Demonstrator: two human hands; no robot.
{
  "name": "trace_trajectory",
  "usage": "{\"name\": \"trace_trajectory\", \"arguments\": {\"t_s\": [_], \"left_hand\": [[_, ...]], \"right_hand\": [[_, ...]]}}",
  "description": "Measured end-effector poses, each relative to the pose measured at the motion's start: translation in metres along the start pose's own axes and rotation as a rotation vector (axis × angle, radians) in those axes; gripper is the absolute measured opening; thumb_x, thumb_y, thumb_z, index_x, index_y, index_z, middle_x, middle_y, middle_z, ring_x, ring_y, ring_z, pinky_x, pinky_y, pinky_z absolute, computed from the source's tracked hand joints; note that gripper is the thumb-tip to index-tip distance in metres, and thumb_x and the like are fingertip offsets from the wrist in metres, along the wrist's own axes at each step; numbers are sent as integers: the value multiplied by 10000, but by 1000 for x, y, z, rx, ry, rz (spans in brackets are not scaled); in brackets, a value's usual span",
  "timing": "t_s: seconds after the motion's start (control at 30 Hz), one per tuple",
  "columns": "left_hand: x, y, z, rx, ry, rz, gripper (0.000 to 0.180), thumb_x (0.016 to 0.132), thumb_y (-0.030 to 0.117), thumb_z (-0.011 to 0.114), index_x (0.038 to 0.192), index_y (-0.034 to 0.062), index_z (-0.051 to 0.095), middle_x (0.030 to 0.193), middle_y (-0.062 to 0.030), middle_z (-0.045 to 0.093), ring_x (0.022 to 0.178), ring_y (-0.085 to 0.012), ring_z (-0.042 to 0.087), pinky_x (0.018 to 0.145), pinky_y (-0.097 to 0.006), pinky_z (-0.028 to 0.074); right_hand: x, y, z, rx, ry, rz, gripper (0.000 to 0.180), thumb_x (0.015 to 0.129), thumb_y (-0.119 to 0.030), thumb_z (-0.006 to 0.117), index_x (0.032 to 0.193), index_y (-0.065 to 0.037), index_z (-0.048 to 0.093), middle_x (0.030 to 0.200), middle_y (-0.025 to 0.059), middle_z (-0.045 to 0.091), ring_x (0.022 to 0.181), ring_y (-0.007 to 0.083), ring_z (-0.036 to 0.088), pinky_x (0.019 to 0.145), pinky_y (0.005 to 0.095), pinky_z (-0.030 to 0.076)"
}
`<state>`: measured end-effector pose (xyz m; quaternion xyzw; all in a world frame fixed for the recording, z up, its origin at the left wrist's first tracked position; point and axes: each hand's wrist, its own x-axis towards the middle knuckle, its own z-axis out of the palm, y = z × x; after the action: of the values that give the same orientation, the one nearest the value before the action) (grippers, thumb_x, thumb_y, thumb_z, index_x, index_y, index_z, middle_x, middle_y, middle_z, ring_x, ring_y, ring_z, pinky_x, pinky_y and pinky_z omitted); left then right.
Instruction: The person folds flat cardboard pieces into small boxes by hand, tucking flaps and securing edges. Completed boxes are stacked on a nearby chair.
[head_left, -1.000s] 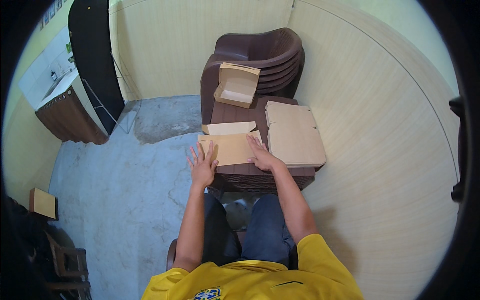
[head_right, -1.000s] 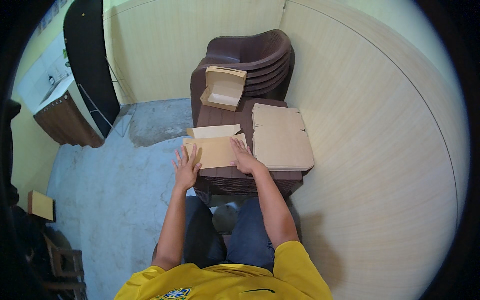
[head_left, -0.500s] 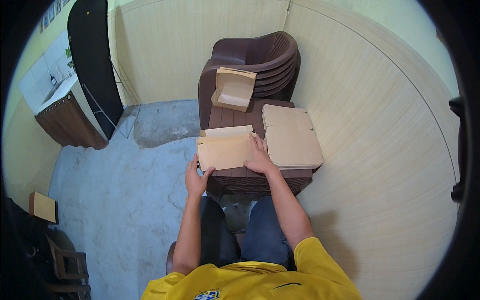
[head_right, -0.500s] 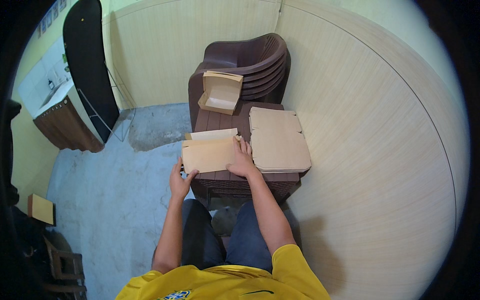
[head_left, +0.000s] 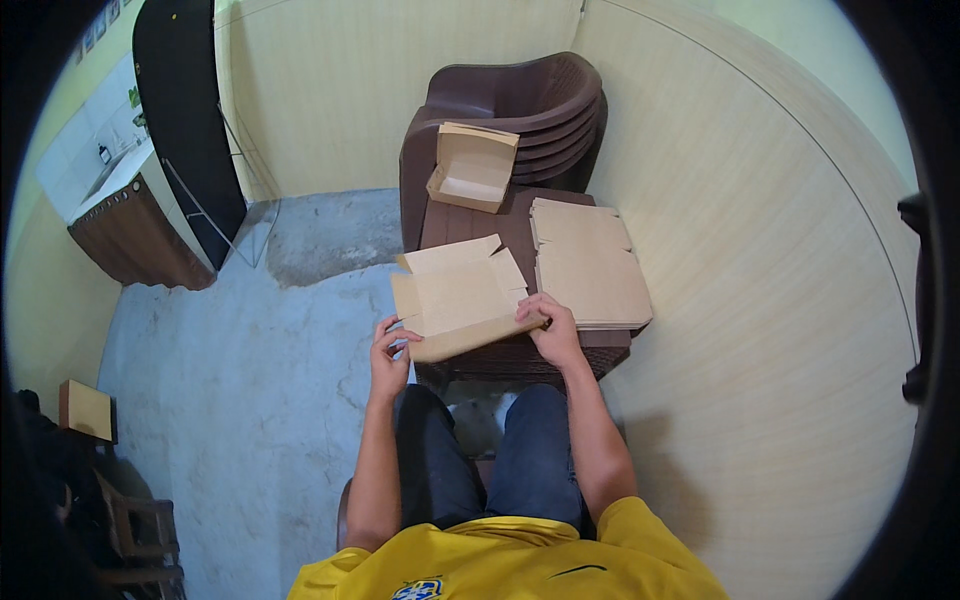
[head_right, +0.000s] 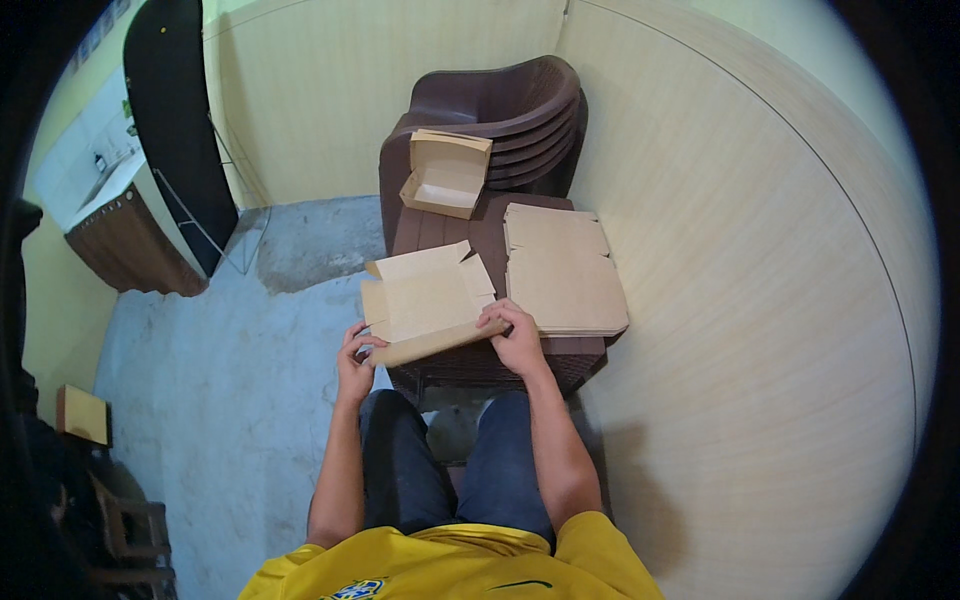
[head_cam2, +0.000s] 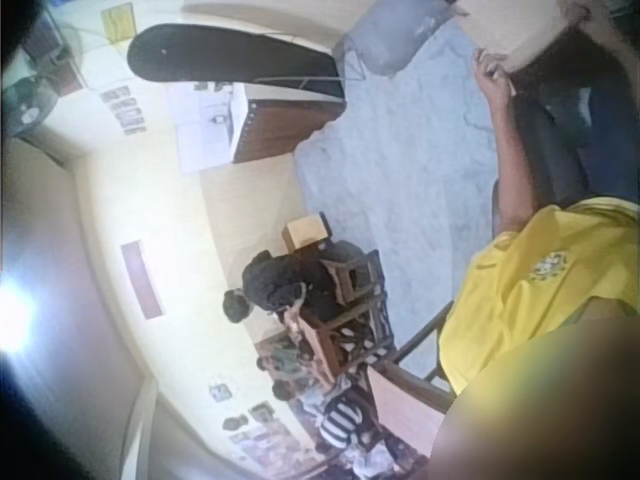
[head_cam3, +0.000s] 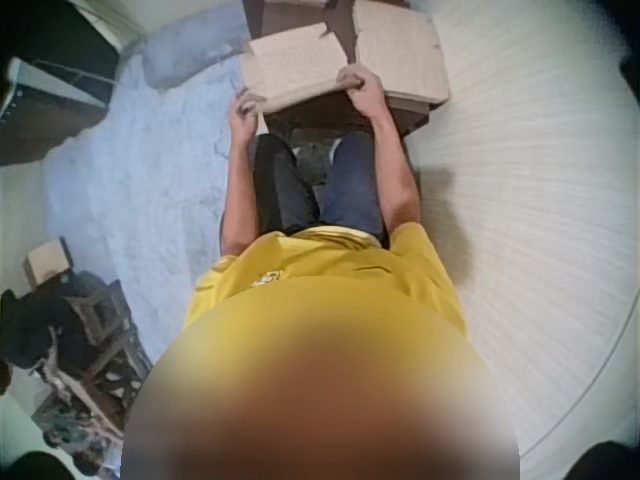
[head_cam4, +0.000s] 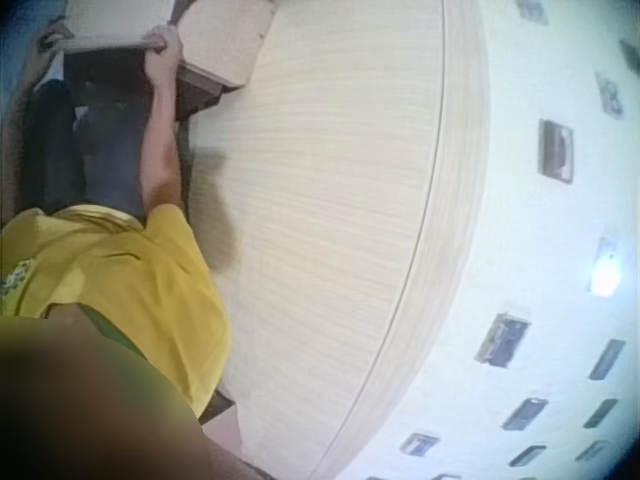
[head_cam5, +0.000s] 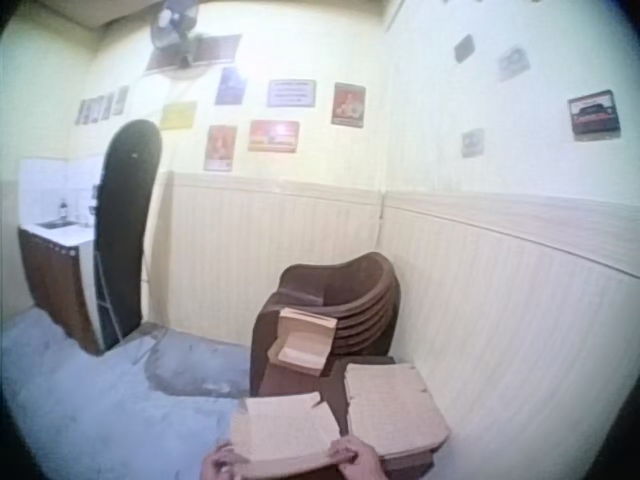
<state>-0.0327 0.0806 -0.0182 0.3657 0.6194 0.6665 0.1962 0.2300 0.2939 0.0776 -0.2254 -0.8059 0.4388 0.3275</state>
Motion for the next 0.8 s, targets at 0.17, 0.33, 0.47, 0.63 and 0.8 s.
{"name": "trace_trajectory", "arguments": {"t_s": [0.17, 0.33, 0.47, 0.63, 0.8], "left_hand": [[10, 4, -14, -240, -27, -193, 244, 906, -57, 625, 1012, 22, 831, 1359, -84, 662, 1240, -228, 649, 990, -368, 549], [37, 24, -6, -91, 107, -273, 308, 961, 45, 720, 1266, -1, 710, 1125, -64, 753, 1002, -175, 697, 838, -306, 554], [57, 30, 11, -31, 142, -277, 368, 931, 24, 796, 1276, -5, 668, 1151, -87, 758, 931, -160, 706, 805, -337, 582], [71, 26, 21, -17, 25, -327, 385, 903, -25, 811, 1268, 3, 690, 1113, -73, 772, 951, -164, 724, 833, -350, 587], [78, 23, 27, 21, 67, -229, 284, 931, -54, 769, 1209, -6, 735, 1104, -92, 797, 971, -175, 740, 875, -365, 585]], "right_hand": [[-19, 2, -20, 1, -330, -26, 527, 705, 199, 639, 1131, -67, 798, 1311, 91, 726, 1378, 298, 615, 1192, 393, 458], [-10, -9, -33, 69, -548, -54, 569, 830, -1, 714, 1388, -111, 737, 1499, 90, 662, 1551, 326, 474, 1285, 439, 372], [-5, -19, -27, 123, -502, 248, 459, 983, -234, 732, 1411, -71, 706, 1492, 111, 643, 1470, 306, 529, 1229, 427, 418], [7, -7, -2, -224, -388, 72, 436, 990, -329, 770, 1307, -32, 738, 1292, 149, 691, 1293, 312, 619, 1122, 422, 487], [17, 16, 9, -317, -243, -67, 331, 923, -245, 831, 1176, -40, 769, 1221, 152, 701, 1214, 310, 650, 1051, 414, 524]]}}
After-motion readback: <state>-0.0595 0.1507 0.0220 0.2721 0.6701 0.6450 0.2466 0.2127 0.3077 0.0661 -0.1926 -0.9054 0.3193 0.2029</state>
